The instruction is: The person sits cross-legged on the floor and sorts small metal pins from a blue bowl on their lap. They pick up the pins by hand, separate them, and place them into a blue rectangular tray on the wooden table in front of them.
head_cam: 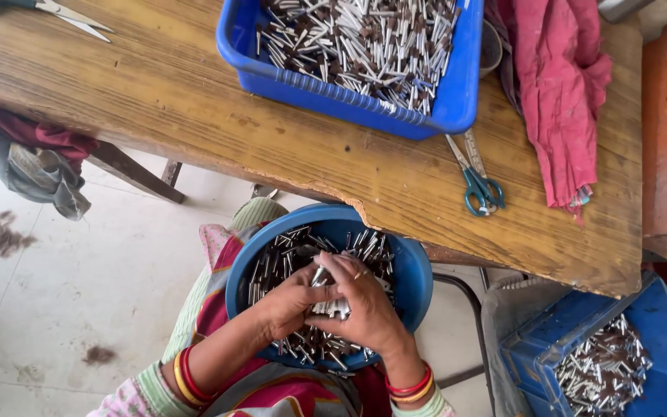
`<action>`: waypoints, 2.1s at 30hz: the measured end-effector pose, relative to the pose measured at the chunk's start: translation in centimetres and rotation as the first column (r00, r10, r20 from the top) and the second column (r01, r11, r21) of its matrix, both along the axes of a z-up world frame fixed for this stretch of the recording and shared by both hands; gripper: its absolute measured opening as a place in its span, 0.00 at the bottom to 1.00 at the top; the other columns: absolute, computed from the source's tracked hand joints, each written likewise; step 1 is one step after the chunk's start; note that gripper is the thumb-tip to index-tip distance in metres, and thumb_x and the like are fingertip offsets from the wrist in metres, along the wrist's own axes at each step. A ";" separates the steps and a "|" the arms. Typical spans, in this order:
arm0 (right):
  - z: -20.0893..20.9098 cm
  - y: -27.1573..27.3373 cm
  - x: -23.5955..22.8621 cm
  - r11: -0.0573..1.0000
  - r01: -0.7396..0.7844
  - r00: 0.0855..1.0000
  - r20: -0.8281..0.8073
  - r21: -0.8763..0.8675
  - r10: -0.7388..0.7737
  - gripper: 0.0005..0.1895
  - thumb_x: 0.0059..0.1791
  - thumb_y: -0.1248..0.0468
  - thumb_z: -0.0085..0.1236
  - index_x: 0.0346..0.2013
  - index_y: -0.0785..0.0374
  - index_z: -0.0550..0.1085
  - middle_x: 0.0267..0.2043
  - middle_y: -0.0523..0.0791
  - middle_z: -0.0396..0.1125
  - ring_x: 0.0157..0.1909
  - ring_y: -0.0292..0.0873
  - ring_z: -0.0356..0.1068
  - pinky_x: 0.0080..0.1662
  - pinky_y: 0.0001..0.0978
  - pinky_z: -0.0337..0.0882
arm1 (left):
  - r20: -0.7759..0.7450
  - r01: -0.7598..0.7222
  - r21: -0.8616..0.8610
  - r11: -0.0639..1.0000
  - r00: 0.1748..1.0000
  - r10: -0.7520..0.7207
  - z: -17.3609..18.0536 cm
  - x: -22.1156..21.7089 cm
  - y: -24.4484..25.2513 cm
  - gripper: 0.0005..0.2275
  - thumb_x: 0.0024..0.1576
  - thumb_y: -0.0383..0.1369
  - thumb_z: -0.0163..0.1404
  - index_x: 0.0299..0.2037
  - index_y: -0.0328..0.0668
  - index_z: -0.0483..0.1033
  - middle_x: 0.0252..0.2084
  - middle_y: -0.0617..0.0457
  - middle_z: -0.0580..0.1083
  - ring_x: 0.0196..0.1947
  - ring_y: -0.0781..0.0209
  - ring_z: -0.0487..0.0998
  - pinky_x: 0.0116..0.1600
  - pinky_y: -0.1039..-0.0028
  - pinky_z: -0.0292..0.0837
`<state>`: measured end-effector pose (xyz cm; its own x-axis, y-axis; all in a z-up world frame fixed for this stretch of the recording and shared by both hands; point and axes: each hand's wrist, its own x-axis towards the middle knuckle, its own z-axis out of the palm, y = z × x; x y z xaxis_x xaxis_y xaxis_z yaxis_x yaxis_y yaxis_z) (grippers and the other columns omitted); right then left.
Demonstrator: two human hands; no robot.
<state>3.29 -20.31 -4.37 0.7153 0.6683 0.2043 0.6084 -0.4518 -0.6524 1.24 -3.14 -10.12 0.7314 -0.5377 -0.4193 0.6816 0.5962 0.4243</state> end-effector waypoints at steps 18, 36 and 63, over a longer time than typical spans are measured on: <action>-2.8 -1.1 -2.2 0.901 0.416 0.909 -0.070 0.125 -0.410 0.15 0.49 0.71 0.66 0.49 0.54 0.82 0.46 0.43 0.76 0.43 0.37 0.77 0.45 0.29 0.81 | -0.285 -0.124 -0.141 0.982 0.955 0.079 0.4 0.5 0.4 0.25 0.55 0.37 0.56 0.62 0.40 0.65 0.45 0.50 0.76 0.43 0.57 0.82 0.46 0.60 0.85; 2.5 1.4 -0.4 0.982 0.089 0.978 -0.204 0.164 -0.054 0.31 0.46 0.53 0.68 0.60 0.63 0.72 0.53 0.51 0.71 0.49 0.49 0.76 0.50 0.39 0.77 | 0.256 0.093 0.183 0.979 0.957 -0.139 2.1 0.2 1.2 0.44 0.49 0.17 0.53 0.74 0.54 0.43 0.60 0.61 0.71 0.58 0.62 0.75 0.43 0.63 0.84; -7.8 -2.0 1.2 0.390 0.917 0.015 -0.971 -0.082 -0.240 0.23 0.55 0.47 0.46 0.24 0.57 0.73 0.19 0.43 0.66 0.21 0.41 0.64 0.27 0.34 0.63 | 0.981 -0.597 0.126 0.792 -0.045 -0.189 11.0 -4.3 1.3 0.31 0.52 0.19 0.42 0.71 0.36 0.57 0.71 0.35 0.61 0.72 0.37 0.63 0.78 0.53 0.56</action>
